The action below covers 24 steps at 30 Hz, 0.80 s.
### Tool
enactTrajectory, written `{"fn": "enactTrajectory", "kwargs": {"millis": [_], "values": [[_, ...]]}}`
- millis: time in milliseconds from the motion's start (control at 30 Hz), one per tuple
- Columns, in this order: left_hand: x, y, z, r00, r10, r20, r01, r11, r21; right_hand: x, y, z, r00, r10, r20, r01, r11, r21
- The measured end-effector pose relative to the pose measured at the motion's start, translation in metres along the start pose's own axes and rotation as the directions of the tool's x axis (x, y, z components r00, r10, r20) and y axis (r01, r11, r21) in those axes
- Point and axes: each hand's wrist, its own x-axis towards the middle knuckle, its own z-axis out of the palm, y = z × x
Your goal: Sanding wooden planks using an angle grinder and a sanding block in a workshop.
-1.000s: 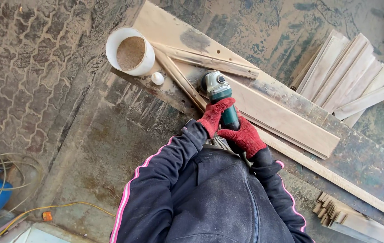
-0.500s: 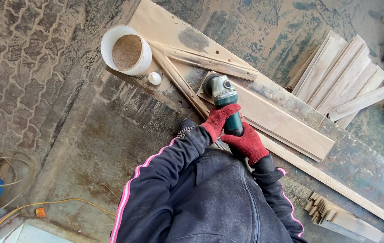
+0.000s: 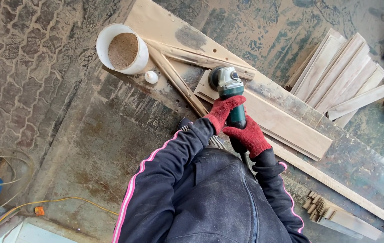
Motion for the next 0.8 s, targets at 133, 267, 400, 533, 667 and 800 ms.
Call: {"fn": "enactTrajectory", "kwargs": {"millis": [133,267,400,533,667,800], "values": [[-0.017,0.009,-0.011,0.995,0.042,-0.086,-0.051,0.993,-0.105,0.002,-0.005,0.003,0.998,0.022,0.064,-0.017,0.997,-0.072],[-0.008,0.0,-0.027,0.988,0.087,-0.13,-0.096,0.993,-0.065,-0.007,-0.029,0.005,0.994,0.009,0.109,0.011,0.983,-0.181],[0.004,-0.009,-0.03,0.993,0.083,-0.081,-0.09,0.991,-0.097,-0.006,-0.024,0.001,0.994,0.013,0.105,0.008,0.979,-0.202],[0.001,-0.015,-0.008,1.0,0.027,0.003,-0.026,0.994,-0.111,-0.011,-0.005,-0.009,0.997,0.066,0.043,-0.064,0.997,-0.049],[0.004,-0.038,0.02,0.996,-0.027,0.083,0.032,0.998,-0.059,-0.019,0.029,-0.015,0.993,0.113,-0.032,-0.111,0.992,0.055],[0.004,-0.066,0.05,0.983,-0.113,0.145,0.108,0.993,0.047,-0.024,0.087,-0.022,0.979,0.18,-0.093,-0.169,0.979,0.114]]}}
